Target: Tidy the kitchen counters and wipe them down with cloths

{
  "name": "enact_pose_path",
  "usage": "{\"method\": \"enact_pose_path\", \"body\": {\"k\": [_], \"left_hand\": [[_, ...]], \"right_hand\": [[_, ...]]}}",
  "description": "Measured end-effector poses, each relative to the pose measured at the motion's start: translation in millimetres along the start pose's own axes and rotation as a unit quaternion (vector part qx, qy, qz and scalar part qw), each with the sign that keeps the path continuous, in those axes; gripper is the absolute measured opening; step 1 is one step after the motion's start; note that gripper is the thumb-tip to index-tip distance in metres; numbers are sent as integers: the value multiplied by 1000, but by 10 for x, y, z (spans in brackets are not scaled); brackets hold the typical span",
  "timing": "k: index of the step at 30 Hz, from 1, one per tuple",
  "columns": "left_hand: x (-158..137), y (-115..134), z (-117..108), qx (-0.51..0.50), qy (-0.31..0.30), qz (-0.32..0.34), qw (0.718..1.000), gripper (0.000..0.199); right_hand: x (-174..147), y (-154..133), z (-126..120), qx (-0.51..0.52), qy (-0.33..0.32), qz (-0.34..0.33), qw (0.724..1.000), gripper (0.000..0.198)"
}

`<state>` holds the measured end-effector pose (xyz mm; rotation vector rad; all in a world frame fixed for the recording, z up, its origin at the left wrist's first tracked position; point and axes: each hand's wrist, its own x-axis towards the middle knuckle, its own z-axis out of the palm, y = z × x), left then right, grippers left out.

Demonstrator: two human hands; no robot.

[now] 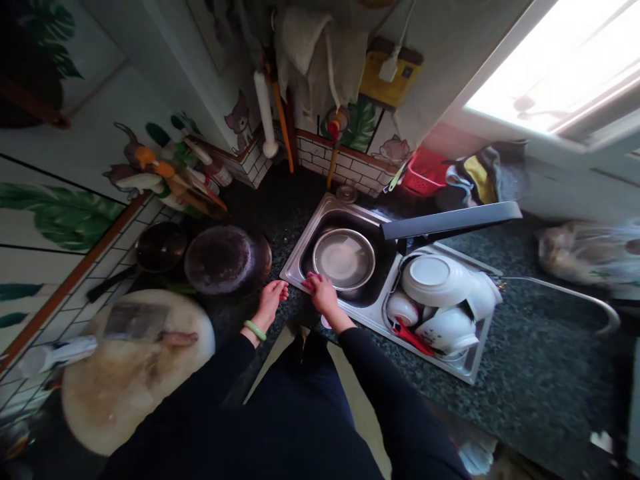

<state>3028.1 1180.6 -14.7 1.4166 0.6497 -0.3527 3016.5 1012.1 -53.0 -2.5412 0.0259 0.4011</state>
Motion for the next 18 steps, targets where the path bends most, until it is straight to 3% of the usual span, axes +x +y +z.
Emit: {"method": "enact_pose_path", "body": {"k": [5, 8, 13, 18], "left_hand": [[-54, 53, 23, 17, -26, 8, 999, 34], [-56, 23, 37, 29, -37, 7, 999, 36], [-49, -87, 137, 49, -56, -9, 997, 34], [-83, -109, 179, 67, -81, -20, 994, 31]], "right_hand": [[-460, 692, -357, -22, -14, 38, 999, 29], [-445, 719, -436, -5, 4, 64, 998, 31], [-429, 573, -247, 73, 18, 30, 997, 36], [-943, 989, -346, 53, 69, 44, 995, 38]]}}
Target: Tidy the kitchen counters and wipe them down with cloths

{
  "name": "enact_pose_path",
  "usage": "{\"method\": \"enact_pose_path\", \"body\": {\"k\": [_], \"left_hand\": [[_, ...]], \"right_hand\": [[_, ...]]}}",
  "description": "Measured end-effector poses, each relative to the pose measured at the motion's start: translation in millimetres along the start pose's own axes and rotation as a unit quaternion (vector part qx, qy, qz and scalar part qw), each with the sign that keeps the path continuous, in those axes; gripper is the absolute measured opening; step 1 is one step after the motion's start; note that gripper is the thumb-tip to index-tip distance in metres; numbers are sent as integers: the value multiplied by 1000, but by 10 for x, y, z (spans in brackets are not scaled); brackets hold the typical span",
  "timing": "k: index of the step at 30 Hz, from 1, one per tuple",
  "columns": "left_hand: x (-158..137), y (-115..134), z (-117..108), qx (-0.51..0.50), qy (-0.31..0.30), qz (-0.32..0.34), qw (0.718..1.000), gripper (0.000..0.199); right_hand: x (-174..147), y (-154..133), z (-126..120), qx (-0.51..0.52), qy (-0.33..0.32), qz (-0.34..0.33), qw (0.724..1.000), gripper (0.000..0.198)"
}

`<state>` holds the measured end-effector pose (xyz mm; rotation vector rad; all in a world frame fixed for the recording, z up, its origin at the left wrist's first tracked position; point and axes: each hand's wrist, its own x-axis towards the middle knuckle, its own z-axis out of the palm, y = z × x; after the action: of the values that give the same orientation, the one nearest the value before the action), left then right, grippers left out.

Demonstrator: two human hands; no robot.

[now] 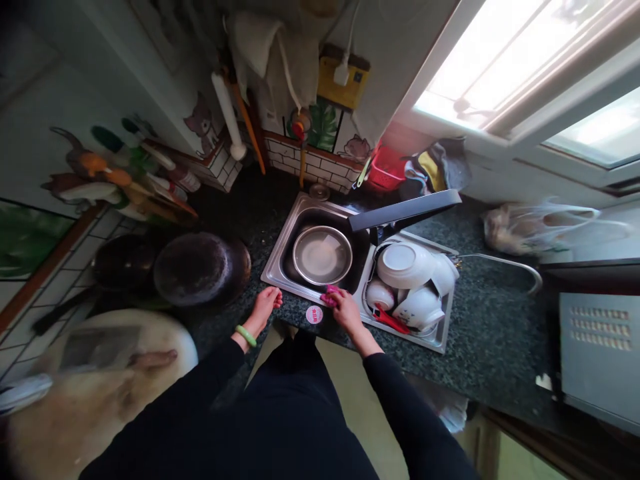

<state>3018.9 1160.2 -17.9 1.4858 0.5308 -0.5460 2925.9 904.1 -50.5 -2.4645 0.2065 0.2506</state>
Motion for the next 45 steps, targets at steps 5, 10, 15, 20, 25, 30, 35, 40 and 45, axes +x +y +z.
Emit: {"method": "enact_pose_path", "body": {"k": [5, 10, 15, 20, 25, 30, 35, 40, 45], "left_hand": [[-12, -62, -22, 2, 7, -9, 1000, 27], [-45, -167, 49, 3, 2, -24, 1000, 27], [-56, -143, 225, 4, -13, -20, 1000, 35], [11, -37, 307, -2, -15, 3, 1000, 42], [68, -26, 295, -6, 2, 14, 1000, 44], [56, -120, 322, -1, 8, 9, 1000, 44], [60, -213, 294, 9, 11, -9, 1000, 43], [79, -243, 274, 16, 18, -16, 1000, 41], [45, -204, 322, 15, 9, -7, 1000, 39]], "right_hand": [[-419, 359, -122, -14, 98, 32, 995, 51], [-151, -31, 234, 61, 163, 100, 980, 37], [389, -567, 415, 250, 93, 113, 957, 42], [478, -457, 66, 237, 133, 88, 958, 51], [722, 14, -498, -20, 212, 22, 977, 48], [1270, 360, -668, -186, 136, 6, 973, 49], [1572, 692, -626, -230, 92, 67, 967, 46], [1498, 835, -635, -233, 84, 67, 966, 49], [1217, 670, -544, -220, 112, 82, 966, 52]]}}
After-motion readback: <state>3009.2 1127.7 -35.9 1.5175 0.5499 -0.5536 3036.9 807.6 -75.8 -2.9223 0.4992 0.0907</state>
